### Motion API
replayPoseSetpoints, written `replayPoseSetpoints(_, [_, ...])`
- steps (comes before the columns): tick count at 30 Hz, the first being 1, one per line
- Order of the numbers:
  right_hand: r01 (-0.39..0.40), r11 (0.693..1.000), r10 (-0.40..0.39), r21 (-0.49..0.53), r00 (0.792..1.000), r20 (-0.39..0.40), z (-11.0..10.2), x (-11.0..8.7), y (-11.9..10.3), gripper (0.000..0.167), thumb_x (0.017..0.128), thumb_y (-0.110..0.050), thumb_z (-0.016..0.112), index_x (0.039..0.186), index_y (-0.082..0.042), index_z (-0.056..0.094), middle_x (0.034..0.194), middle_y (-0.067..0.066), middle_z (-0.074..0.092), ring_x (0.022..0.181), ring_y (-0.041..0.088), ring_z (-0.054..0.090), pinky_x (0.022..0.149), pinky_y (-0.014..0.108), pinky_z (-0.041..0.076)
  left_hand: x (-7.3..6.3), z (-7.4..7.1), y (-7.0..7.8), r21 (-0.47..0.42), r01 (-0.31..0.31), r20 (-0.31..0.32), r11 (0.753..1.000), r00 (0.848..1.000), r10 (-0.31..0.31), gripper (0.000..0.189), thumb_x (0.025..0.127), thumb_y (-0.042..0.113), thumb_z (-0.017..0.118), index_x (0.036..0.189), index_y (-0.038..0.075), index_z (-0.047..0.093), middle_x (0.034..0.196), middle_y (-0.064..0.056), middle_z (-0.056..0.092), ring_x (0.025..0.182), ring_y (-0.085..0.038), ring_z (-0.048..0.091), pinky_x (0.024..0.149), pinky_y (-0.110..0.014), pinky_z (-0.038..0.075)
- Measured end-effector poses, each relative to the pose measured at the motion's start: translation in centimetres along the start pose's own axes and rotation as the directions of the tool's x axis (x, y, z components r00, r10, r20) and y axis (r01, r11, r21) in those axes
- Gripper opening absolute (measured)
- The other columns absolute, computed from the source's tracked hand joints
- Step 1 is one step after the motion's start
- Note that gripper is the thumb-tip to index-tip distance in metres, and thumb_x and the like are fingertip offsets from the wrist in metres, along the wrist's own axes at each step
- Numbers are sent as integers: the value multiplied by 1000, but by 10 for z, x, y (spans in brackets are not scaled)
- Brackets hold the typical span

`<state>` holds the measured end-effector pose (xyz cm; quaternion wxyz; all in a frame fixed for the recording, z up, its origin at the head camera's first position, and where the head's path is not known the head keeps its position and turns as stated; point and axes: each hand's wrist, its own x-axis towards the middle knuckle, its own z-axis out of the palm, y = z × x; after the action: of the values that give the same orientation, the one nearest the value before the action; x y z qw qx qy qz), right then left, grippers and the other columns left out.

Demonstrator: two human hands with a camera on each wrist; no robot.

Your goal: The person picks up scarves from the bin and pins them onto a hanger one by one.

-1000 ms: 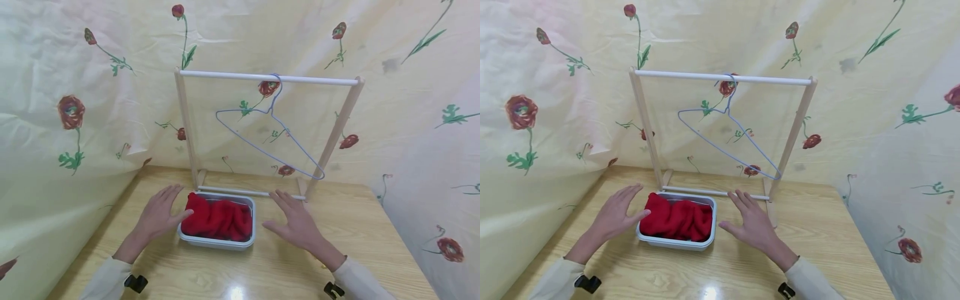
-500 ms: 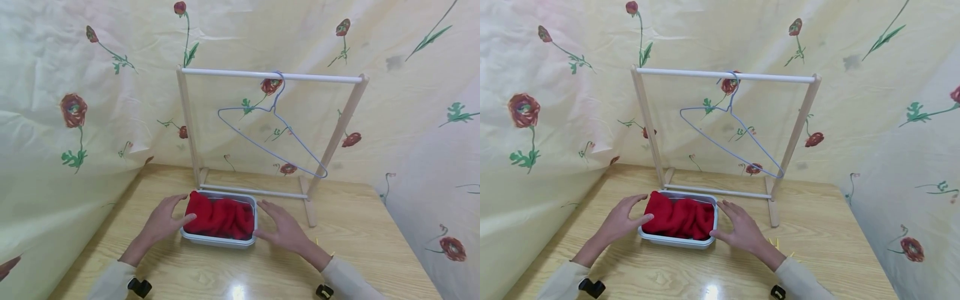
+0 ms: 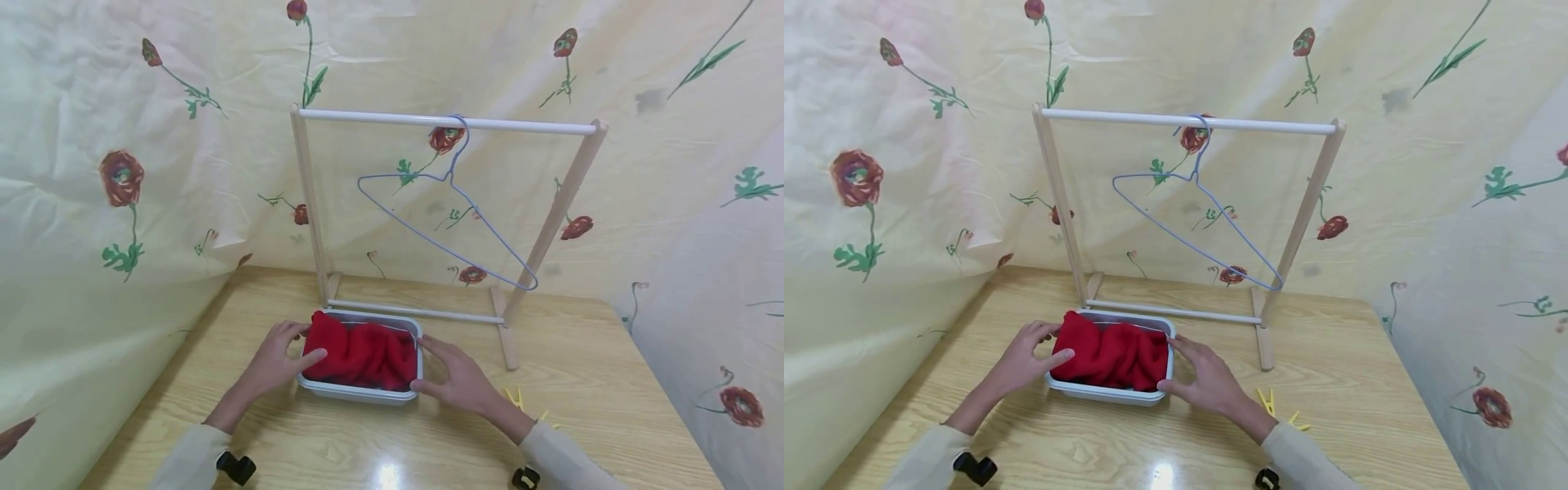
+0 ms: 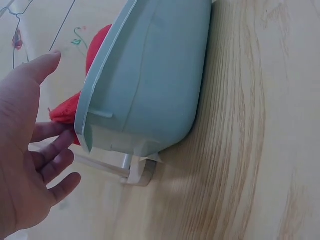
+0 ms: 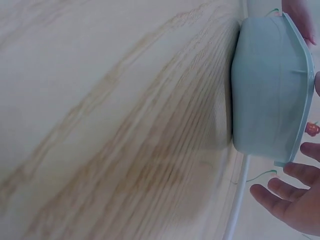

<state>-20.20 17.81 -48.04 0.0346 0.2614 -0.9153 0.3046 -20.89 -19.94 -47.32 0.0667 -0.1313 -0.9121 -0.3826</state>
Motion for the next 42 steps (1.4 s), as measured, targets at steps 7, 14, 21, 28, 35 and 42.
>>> replayPoseSetpoints(7, [6, 999, -7, 35, 1000, 18, 0, -1, 6, 81, 88, -59, 71, 152, -15, 50, 157, 6, 46, 143, 36, 45, 111, 62, 39, 5, 4, 1, -13, 34, 71, 999, 997, -33, 75, 85, 58, 76, 135, 4, 62, 129, -7, 57, 119, -27, 50, 91, -49, 52])
replayPoseSetpoints(14, [16, 999, -18, 52, 999, 40, 0, 0, 10, 83, 88, -60, 70, 154, -15, 47, 159, 6, 45, 143, 36, 44, 111, 62, 39, 10, 6, 8, -32, 35, 127, 999, 991, -31, 86, 83, 53, 79, 144, -2, 51, 140, -16, 53, 128, -35, 47, 97, -55, 52])
replayPoseSetpoints(21, [22, 998, -24, 58, 999, 37, 0, 1, 9, 83, 87, -59, 72, 152, -13, 49, 157, 8, 46, 141, 37, 46, 110, 60, 41, 17, 9, 20, -142, 47, 241, 989, 970, -12, 95, 80, 42, 86, 153, 6, 36, 130, -7, 61, 113, -25, 61, 86, -39, 59])
replayPoseSetpoints(28, [15, 998, -18, 66, 999, 45, 0, 2, 10, 83, 87, -58, 72, 152, -12, 49, 158, 9, 46, 142, 36, 46, 110, 59, 41, 21, 11, 25, -247, 53, 268, 968, 963, 16, 96, 80, 29, 88, 154, 7, 30, 130, -8, 61, 113, -26, 61, 85, -38, 59])
replayPoseSetpoints(35, [4, 997, -7, 74, 999, 47, -1, 1, 9, 83, 87, -58, 73, 152, -13, 49, 158, 9, 45, 142, 37, 46, 110, 60, 41, 22, 14, 25, -310, 79, 242, 948, 970, -1, 82, 79, 14, 88, 145, 9, 39, 130, -8, 59, 115, -27, 59, 89, -39, 58])
replayPoseSetpoints(42, [-5, 997, 1, 82, 999, 51, -1, 1, 7, 84, 87, -58, 73, 153, -13, 48, 158, 9, 45, 141, 38, 47, 109, 60, 42, 20, 14, 26, -237, 42, 232, 971, 973, 15, 75, 80, 23, 88, 140, 9, 45, 121, -5, 63, 107, -23, 63, 85, -38, 59])
